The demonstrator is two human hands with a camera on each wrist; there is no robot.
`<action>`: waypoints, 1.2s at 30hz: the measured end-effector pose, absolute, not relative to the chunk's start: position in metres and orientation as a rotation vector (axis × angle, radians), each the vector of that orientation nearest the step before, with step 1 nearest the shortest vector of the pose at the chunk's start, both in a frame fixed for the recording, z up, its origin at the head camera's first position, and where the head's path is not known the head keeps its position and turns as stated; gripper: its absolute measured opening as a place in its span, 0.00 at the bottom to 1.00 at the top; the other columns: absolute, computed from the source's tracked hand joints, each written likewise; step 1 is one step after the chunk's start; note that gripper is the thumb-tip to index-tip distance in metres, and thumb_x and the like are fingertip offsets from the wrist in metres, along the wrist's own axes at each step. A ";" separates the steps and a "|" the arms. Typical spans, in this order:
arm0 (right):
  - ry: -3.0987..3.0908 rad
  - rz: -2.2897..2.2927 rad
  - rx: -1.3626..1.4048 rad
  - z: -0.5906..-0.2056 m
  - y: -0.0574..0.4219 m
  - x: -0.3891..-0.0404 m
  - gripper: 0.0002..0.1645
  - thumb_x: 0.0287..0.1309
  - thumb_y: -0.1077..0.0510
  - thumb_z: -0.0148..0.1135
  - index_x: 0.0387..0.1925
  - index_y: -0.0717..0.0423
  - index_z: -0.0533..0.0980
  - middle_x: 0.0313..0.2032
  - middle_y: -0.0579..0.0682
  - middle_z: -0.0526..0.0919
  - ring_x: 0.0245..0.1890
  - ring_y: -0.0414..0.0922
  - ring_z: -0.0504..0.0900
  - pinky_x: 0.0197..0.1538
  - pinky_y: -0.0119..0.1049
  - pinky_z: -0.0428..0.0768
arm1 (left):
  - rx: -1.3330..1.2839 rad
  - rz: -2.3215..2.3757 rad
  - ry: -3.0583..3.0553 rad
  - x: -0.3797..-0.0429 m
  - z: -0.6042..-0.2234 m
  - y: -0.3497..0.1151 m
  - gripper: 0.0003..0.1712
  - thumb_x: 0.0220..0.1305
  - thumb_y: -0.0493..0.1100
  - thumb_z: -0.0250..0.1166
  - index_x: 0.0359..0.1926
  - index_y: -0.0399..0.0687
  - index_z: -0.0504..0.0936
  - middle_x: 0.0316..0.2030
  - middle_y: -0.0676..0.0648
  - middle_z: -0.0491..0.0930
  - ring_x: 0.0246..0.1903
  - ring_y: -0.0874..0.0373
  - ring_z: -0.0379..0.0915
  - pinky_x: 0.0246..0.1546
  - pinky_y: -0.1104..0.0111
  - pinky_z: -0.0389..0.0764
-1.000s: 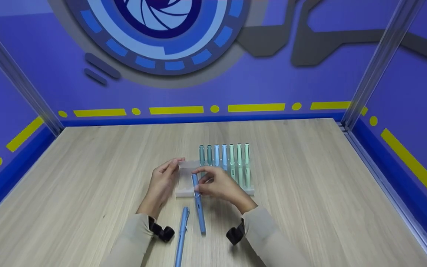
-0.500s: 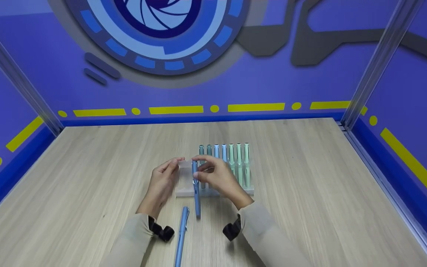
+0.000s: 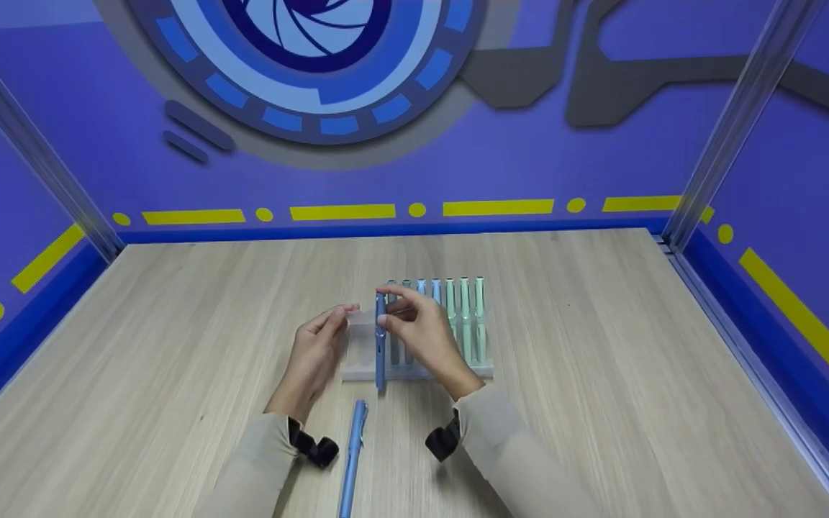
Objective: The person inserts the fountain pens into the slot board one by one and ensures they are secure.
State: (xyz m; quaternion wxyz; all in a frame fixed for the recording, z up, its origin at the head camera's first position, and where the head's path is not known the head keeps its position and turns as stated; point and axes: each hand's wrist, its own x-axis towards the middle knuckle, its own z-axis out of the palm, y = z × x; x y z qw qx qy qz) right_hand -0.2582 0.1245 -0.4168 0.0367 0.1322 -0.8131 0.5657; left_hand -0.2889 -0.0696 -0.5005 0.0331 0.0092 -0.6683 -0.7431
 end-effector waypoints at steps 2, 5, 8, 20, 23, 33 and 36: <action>-2.493 1.728 0.386 -0.417 0.124 -0.259 0.25 0.57 0.65 0.66 0.57 0.51 0.76 0.40 0.55 0.84 0.38 0.45 0.84 0.41 0.27 0.83 | 0.030 -2.296 -2.044 -0.289 -0.500 -0.070 0.21 0.65 0.56 0.61 0.50 0.47 0.84 0.50 0.49 0.83 0.61 0.56 0.72 0.68 0.64 0.68; -2.482 1.726 0.355 -0.418 0.123 -0.260 0.25 0.57 0.65 0.65 0.57 0.49 0.76 0.40 0.55 0.84 0.38 0.45 0.83 0.42 0.27 0.82 | 0.039 -2.306 -2.037 -0.290 -0.500 -0.069 0.21 0.66 0.55 0.61 0.50 0.46 0.84 0.50 0.48 0.84 0.60 0.56 0.72 0.68 0.64 0.68; -2.456 1.747 0.326 -0.418 0.120 -0.260 0.24 0.57 0.66 0.65 0.56 0.50 0.77 0.39 0.55 0.84 0.38 0.45 0.83 0.42 0.27 0.83 | 0.037 -2.301 -2.043 -0.290 -0.500 -0.070 0.20 0.67 0.54 0.60 0.50 0.45 0.83 0.51 0.48 0.83 0.61 0.55 0.72 0.68 0.64 0.68; -2.342 1.779 0.316 -0.417 0.115 -0.259 0.23 0.57 0.69 0.64 0.55 0.53 0.77 0.41 0.56 0.84 0.40 0.46 0.83 0.45 0.29 0.85 | 0.053 -2.277 -2.126 -0.278 -0.482 -0.072 0.18 0.71 0.49 0.57 0.52 0.44 0.82 0.55 0.46 0.80 0.63 0.52 0.69 0.68 0.63 0.68; -2.338 1.769 0.318 -0.418 0.115 -0.260 0.23 0.57 0.68 0.64 0.54 0.52 0.78 0.40 0.56 0.84 0.40 0.47 0.83 0.44 0.28 0.84 | 0.040 -2.290 -2.113 -0.271 -0.473 -0.071 0.18 0.71 0.48 0.57 0.52 0.43 0.82 0.55 0.45 0.80 0.63 0.51 0.69 0.68 0.63 0.68; -2.327 1.746 0.325 -0.419 0.115 -0.261 0.22 0.57 0.68 0.64 0.54 0.52 0.78 0.41 0.56 0.85 0.43 0.49 0.84 0.46 0.29 0.84 | 0.031 -2.331 -2.085 -0.271 -0.472 -0.072 0.18 0.71 0.48 0.57 0.52 0.42 0.82 0.55 0.45 0.80 0.63 0.52 0.69 0.69 0.63 0.67; -2.347 1.731 0.308 -0.421 0.115 -0.262 0.23 0.57 0.67 0.65 0.54 0.51 0.78 0.41 0.55 0.84 0.43 0.48 0.83 0.47 0.29 0.84 | 0.036 -2.331 -2.088 -0.271 -0.473 -0.072 0.18 0.71 0.48 0.57 0.52 0.42 0.82 0.55 0.46 0.80 0.63 0.52 0.69 0.69 0.63 0.67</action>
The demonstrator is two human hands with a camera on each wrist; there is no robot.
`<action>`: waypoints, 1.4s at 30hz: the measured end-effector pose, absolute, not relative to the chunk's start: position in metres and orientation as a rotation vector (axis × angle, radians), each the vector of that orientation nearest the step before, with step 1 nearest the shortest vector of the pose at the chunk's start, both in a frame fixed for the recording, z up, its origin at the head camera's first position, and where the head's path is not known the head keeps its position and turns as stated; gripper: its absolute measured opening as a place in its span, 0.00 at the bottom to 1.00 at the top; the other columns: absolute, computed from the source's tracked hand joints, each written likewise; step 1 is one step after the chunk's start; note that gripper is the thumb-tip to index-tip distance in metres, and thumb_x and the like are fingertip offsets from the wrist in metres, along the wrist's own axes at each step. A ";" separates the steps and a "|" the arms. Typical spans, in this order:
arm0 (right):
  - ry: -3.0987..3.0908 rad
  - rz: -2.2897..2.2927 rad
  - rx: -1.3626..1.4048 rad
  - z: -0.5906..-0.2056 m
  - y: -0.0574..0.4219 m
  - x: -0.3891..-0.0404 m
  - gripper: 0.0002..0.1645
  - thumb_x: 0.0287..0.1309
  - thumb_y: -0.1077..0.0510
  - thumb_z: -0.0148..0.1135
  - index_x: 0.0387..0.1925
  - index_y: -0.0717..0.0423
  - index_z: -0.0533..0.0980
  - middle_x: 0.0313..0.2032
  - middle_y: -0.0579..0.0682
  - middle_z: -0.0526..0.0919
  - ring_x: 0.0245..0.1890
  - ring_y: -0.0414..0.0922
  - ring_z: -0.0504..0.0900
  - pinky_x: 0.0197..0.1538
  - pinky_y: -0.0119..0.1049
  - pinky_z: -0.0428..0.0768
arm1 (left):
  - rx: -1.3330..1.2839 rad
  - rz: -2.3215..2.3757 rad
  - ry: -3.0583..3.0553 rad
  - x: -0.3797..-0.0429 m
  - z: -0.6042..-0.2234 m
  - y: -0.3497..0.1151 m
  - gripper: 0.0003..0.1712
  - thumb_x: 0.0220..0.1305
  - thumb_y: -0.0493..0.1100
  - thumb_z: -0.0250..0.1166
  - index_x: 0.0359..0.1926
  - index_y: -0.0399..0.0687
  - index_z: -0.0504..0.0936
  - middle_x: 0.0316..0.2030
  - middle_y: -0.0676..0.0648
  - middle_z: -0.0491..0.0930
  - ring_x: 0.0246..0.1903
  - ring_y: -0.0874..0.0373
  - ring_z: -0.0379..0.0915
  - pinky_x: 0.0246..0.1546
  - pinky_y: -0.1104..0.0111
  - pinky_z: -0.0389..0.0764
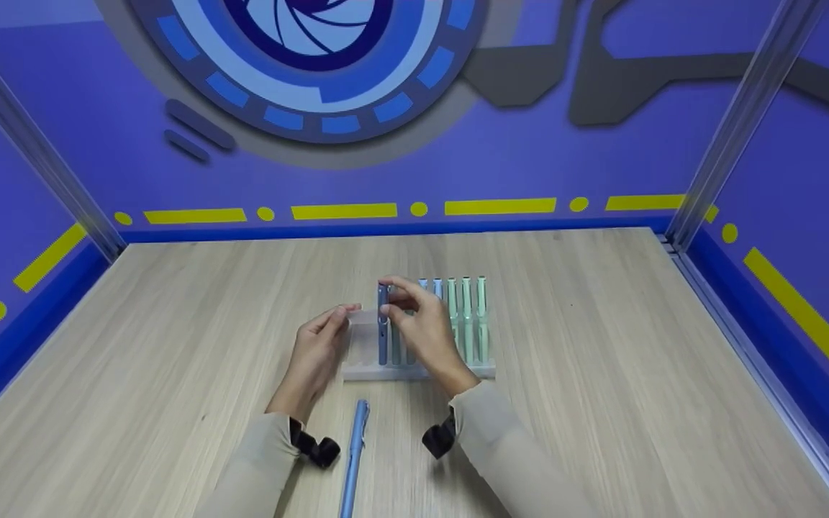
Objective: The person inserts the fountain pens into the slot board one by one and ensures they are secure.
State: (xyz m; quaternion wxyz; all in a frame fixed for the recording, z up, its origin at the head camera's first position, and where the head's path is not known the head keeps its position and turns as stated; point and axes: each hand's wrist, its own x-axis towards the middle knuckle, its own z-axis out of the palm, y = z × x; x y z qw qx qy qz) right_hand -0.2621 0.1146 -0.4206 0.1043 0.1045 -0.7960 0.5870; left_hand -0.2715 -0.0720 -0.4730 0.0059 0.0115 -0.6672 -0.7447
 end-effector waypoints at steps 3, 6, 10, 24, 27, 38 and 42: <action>-2.372 1.705 0.307 -0.422 0.114 -0.262 0.23 0.57 0.67 0.65 0.55 0.51 0.78 0.40 0.54 0.84 0.43 0.48 0.83 0.47 0.30 0.84 | 0.028 -2.321 -2.084 -0.272 -0.473 -0.072 0.18 0.70 0.47 0.57 0.52 0.42 0.82 0.54 0.46 0.81 0.63 0.52 0.69 0.69 0.64 0.67; -2.384 1.681 0.317 -0.423 0.113 -0.262 0.24 0.56 0.67 0.66 0.55 0.52 0.78 0.39 0.53 0.84 0.42 0.47 0.84 0.48 0.32 0.85 | 0.012 -2.311 -2.070 -0.277 -0.482 -0.072 0.18 0.70 0.49 0.57 0.52 0.42 0.82 0.53 0.46 0.82 0.63 0.53 0.70 0.69 0.64 0.67; -2.409 1.645 0.311 -0.424 0.113 -0.263 0.24 0.55 0.66 0.66 0.55 0.51 0.78 0.39 0.52 0.85 0.42 0.47 0.84 0.50 0.36 0.84 | 0.003 -2.310 -2.051 -0.287 -0.498 -0.072 0.21 0.68 0.54 0.59 0.52 0.45 0.82 0.52 0.48 0.82 0.62 0.55 0.71 0.68 0.65 0.67; -2.508 1.534 0.302 -0.427 0.113 -0.263 0.23 0.57 0.65 0.65 0.54 0.47 0.78 0.40 0.50 0.85 0.41 0.45 0.83 0.49 0.42 0.85 | 0.024 -2.315 -2.040 -0.288 -0.500 -0.071 0.20 0.68 0.53 0.59 0.51 0.46 0.83 0.53 0.48 0.82 0.62 0.56 0.71 0.68 0.65 0.67; -2.500 1.507 0.335 -0.425 0.113 -0.264 0.21 0.56 0.65 0.66 0.53 0.50 0.79 0.41 0.51 0.86 0.42 0.46 0.84 0.50 0.43 0.84 | 0.013 -2.302 -2.048 -0.289 -0.500 -0.071 0.21 0.67 0.54 0.59 0.51 0.46 0.83 0.52 0.49 0.82 0.61 0.56 0.71 0.68 0.66 0.68; -2.482 1.186 0.487 -0.415 0.114 -0.265 0.17 0.53 0.65 0.69 0.46 0.54 0.83 0.44 0.51 0.86 0.45 0.47 0.84 0.51 0.42 0.84 | 0.014 -2.299 -2.066 -0.290 -0.501 -0.071 0.21 0.67 0.55 0.59 0.51 0.48 0.83 0.53 0.50 0.82 0.62 0.56 0.71 0.68 0.66 0.67; -2.487 1.030 0.539 -0.413 0.113 -0.266 0.16 0.52 0.64 0.70 0.45 0.54 0.83 0.46 0.51 0.86 0.48 0.48 0.83 0.53 0.43 0.83 | 0.008 -2.324 -2.051 -0.290 -0.500 -0.072 0.19 0.69 0.51 0.58 0.52 0.45 0.83 0.52 0.48 0.83 0.61 0.55 0.71 0.68 0.65 0.67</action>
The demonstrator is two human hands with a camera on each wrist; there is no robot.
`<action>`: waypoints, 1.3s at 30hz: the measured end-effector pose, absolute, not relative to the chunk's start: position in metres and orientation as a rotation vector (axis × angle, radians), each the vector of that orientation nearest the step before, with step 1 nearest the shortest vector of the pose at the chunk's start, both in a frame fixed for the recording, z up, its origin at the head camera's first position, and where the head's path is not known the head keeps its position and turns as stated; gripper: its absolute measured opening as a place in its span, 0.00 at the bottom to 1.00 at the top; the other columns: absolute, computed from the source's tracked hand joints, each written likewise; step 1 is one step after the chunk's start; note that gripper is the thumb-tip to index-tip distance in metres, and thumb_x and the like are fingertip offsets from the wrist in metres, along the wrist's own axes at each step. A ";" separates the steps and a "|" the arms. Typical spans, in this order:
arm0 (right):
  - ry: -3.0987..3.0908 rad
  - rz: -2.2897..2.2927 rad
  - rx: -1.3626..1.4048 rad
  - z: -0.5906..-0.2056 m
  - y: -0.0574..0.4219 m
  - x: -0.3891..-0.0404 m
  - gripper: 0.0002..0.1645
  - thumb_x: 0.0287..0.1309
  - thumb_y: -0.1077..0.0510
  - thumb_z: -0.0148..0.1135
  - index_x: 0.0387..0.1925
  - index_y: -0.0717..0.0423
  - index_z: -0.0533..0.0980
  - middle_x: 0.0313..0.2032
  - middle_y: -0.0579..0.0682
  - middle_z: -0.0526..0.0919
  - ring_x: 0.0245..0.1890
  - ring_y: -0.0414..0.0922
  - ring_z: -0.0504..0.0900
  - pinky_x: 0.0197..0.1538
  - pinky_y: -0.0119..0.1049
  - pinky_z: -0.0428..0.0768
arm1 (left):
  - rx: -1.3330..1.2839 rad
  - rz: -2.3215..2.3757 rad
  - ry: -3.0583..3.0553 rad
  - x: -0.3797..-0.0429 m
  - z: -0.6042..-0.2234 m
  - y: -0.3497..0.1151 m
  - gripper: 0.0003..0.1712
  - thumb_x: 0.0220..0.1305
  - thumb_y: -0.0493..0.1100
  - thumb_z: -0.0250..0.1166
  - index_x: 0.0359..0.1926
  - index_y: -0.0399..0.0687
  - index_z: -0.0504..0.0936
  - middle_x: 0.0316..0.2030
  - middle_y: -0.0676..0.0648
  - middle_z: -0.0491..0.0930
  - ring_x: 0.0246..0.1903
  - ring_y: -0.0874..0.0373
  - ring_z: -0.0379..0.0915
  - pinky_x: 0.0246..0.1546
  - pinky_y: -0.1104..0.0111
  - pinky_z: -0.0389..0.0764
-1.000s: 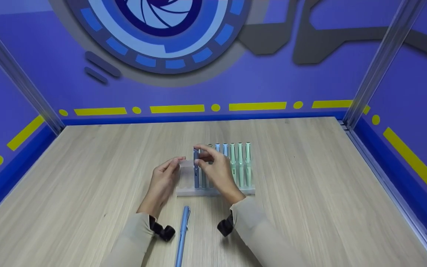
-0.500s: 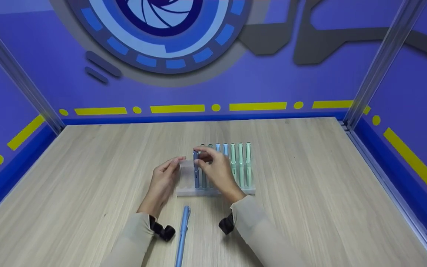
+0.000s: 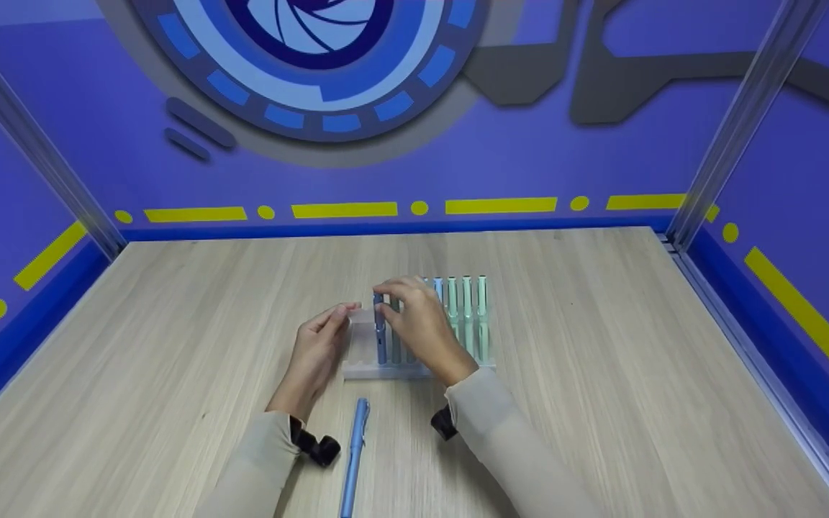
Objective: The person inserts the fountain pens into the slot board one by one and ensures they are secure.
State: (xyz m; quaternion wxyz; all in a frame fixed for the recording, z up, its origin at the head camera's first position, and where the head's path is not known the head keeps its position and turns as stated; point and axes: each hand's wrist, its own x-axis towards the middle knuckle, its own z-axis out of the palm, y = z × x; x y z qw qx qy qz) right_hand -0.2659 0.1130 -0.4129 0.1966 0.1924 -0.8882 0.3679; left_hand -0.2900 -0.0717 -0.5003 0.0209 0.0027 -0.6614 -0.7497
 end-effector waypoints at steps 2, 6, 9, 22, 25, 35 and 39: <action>-2.483 0.975 0.573 -0.412 0.113 -0.267 0.16 0.52 0.63 0.70 0.45 0.54 0.83 0.46 0.50 0.86 0.49 0.48 0.81 0.54 0.43 0.83 | 0.002 -2.330 -2.051 -0.289 -0.498 -0.072 0.18 0.70 0.49 0.58 0.52 0.43 0.82 0.52 0.47 0.83 0.61 0.54 0.72 0.68 0.64 0.68; -2.452 0.901 0.657 -0.410 0.112 -0.271 0.15 0.52 0.63 0.70 0.44 0.55 0.83 0.45 0.50 0.86 0.48 0.47 0.80 0.53 0.40 0.83 | -0.004 -2.328 -2.060 -0.281 -0.486 -0.072 0.17 0.70 0.47 0.57 0.52 0.41 0.82 0.51 0.46 0.83 0.61 0.54 0.72 0.68 0.64 0.68; -2.420 0.861 0.704 -0.410 0.112 -0.275 0.15 0.51 0.64 0.71 0.44 0.57 0.83 0.44 0.51 0.86 0.48 0.49 0.79 0.54 0.41 0.82 | -0.011 -2.317 -2.062 -0.275 -0.477 -0.072 0.17 0.71 0.47 0.57 0.51 0.41 0.82 0.51 0.46 0.83 0.61 0.53 0.72 0.68 0.63 0.68; -2.437 0.750 0.693 -0.415 0.112 -0.290 0.13 0.53 0.63 0.70 0.43 0.58 0.83 0.44 0.51 0.87 0.51 0.51 0.77 0.56 0.44 0.80 | 0.004 -2.336 -2.038 -0.273 -0.474 -0.071 0.17 0.70 0.46 0.58 0.51 0.40 0.82 0.51 0.46 0.83 0.61 0.53 0.72 0.67 0.65 0.68; -2.445 0.730 0.684 -0.416 0.111 -0.292 0.13 0.53 0.63 0.70 0.43 0.57 0.84 0.44 0.51 0.87 0.51 0.51 0.77 0.57 0.44 0.80 | 0.022 -2.340 -2.049 -0.272 -0.473 -0.071 0.17 0.70 0.46 0.58 0.52 0.41 0.82 0.52 0.46 0.82 0.62 0.53 0.71 0.68 0.65 0.68; -2.498 0.705 0.639 -0.418 0.108 -0.295 0.14 0.55 0.61 0.68 0.45 0.55 0.83 0.45 0.50 0.87 0.55 0.52 0.75 0.61 0.47 0.77 | 0.022 -2.329 -2.016 -0.290 -0.502 -0.070 0.21 0.67 0.53 0.60 0.51 0.44 0.83 0.53 0.48 0.82 0.61 0.55 0.72 0.68 0.65 0.68; -2.499 0.712 0.635 -0.418 0.107 -0.295 0.14 0.55 0.61 0.68 0.45 0.55 0.83 0.46 0.50 0.86 0.55 0.52 0.75 0.62 0.47 0.76 | 0.009 -2.327 -2.005 -0.291 -0.502 -0.070 0.22 0.65 0.54 0.61 0.50 0.44 0.83 0.52 0.48 0.83 0.60 0.56 0.73 0.67 0.65 0.69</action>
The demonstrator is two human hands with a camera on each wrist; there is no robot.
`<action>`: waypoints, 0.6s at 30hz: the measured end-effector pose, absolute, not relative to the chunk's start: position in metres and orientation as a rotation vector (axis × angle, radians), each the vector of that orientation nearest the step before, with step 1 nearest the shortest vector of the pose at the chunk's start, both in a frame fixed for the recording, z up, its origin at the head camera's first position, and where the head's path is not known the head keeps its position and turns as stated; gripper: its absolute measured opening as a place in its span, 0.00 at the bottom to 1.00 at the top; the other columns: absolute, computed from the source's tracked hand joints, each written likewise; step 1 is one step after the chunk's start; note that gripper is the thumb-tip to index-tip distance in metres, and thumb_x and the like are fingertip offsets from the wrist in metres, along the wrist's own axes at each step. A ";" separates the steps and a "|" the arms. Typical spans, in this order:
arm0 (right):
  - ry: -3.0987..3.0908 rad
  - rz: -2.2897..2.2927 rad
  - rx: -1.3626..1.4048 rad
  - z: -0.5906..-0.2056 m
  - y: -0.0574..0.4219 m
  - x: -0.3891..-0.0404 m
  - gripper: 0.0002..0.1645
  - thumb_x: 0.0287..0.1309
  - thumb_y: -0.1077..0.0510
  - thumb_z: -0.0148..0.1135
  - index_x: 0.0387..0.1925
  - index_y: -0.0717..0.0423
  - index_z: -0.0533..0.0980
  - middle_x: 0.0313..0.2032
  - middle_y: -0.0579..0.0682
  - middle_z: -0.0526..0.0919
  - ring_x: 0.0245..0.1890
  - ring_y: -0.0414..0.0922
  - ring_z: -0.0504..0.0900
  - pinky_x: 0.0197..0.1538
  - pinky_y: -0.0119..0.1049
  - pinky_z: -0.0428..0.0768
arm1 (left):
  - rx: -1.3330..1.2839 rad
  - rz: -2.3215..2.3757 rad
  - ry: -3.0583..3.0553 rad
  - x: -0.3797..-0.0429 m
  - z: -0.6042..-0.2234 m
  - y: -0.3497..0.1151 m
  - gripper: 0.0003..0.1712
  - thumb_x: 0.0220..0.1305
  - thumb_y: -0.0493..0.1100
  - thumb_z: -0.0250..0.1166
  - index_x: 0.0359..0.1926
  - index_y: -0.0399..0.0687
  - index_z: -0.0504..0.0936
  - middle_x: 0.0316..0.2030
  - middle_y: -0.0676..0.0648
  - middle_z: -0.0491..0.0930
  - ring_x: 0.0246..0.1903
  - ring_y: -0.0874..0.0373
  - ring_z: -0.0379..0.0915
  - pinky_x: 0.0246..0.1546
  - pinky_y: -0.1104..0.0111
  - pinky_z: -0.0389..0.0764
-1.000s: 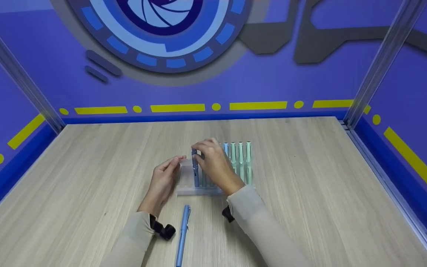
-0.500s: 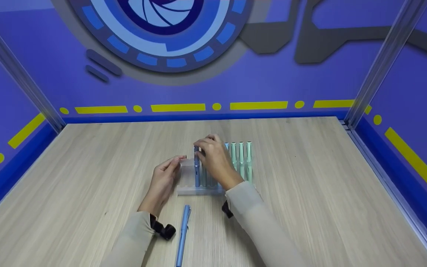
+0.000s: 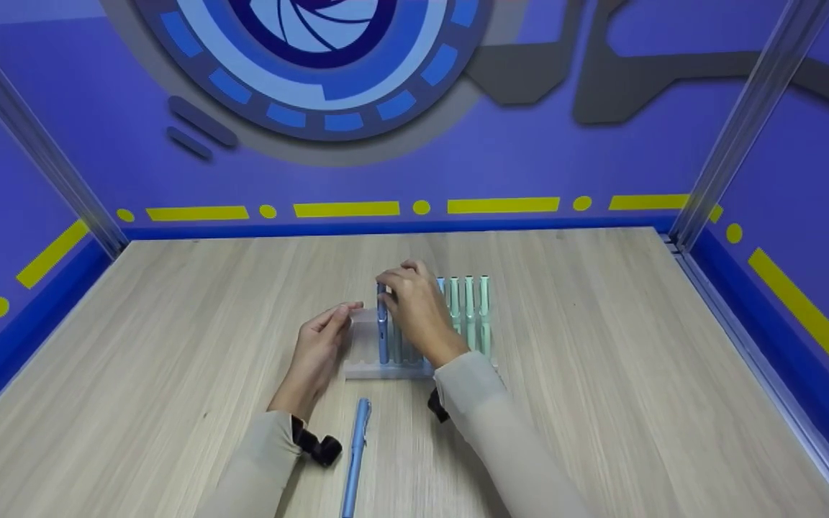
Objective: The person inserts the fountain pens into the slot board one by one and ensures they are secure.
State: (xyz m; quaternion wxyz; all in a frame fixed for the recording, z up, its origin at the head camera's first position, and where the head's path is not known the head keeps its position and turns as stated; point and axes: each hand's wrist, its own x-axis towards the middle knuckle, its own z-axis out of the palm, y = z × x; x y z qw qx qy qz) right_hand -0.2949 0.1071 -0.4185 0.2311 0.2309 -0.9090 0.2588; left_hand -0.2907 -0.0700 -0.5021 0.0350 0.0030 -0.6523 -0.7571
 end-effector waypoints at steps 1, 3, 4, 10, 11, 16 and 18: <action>-2.498 0.713 0.634 -0.419 0.107 -0.295 0.14 0.55 0.61 0.68 0.45 0.55 0.83 0.46 0.50 0.86 0.55 0.52 0.75 0.62 0.47 0.76 | 0.009 -2.327 -2.004 -0.291 -0.502 -0.070 0.22 0.65 0.55 0.61 0.50 0.44 0.83 0.52 0.48 0.83 0.60 0.56 0.73 0.67 0.65 0.69; -2.495 0.711 0.634 -0.419 0.107 -0.295 0.14 0.55 0.61 0.68 0.45 0.56 0.83 0.47 0.50 0.86 0.56 0.53 0.75 0.62 0.47 0.76 | 0.009 -2.327 -2.002 -0.291 -0.502 -0.070 0.22 0.65 0.55 0.61 0.50 0.44 0.83 0.51 0.48 0.83 0.60 0.56 0.73 0.67 0.65 0.69; -2.491 0.707 0.635 -0.419 0.107 -0.295 0.15 0.55 0.61 0.68 0.46 0.56 0.83 0.47 0.51 0.86 0.56 0.53 0.75 0.62 0.47 0.76 | 0.011 -2.326 -2.004 -0.291 -0.502 -0.070 0.22 0.65 0.55 0.61 0.50 0.44 0.83 0.51 0.48 0.83 0.60 0.56 0.73 0.67 0.65 0.69; -2.459 0.712 0.641 -0.422 0.108 -0.292 0.19 0.54 0.61 0.69 0.49 0.57 0.81 0.50 0.52 0.84 0.58 0.54 0.74 0.63 0.48 0.75 | 0.019 -2.354 -1.994 -0.290 -0.502 -0.070 0.22 0.65 0.54 0.62 0.51 0.44 0.83 0.52 0.48 0.83 0.59 0.56 0.73 0.67 0.66 0.68; -2.444 0.725 0.650 -0.423 0.108 -0.292 0.19 0.53 0.61 0.70 0.49 0.58 0.81 0.50 0.53 0.84 0.58 0.54 0.75 0.63 0.48 0.75 | 0.017 -2.360 -1.993 -0.290 -0.502 -0.070 0.21 0.65 0.54 0.61 0.51 0.44 0.83 0.52 0.48 0.83 0.60 0.56 0.73 0.68 0.66 0.68; -2.362 0.773 0.696 -0.421 0.109 -0.287 0.19 0.53 0.62 0.70 0.48 0.59 0.81 0.49 0.55 0.84 0.56 0.55 0.76 0.61 0.48 0.77 | 0.000 -2.358 -2.008 -0.291 -0.503 -0.070 0.20 0.68 0.52 0.60 0.52 0.44 0.82 0.53 0.47 0.82 0.62 0.55 0.71 0.68 0.65 0.67; -2.352 0.783 0.699 -0.420 0.110 -0.284 0.19 0.53 0.62 0.70 0.48 0.59 0.81 0.48 0.54 0.84 0.56 0.54 0.76 0.61 0.47 0.77 | -0.009 -2.356 -2.011 -0.291 -0.502 -0.071 0.20 0.69 0.50 0.59 0.52 0.43 0.82 0.53 0.47 0.82 0.62 0.54 0.71 0.69 0.64 0.67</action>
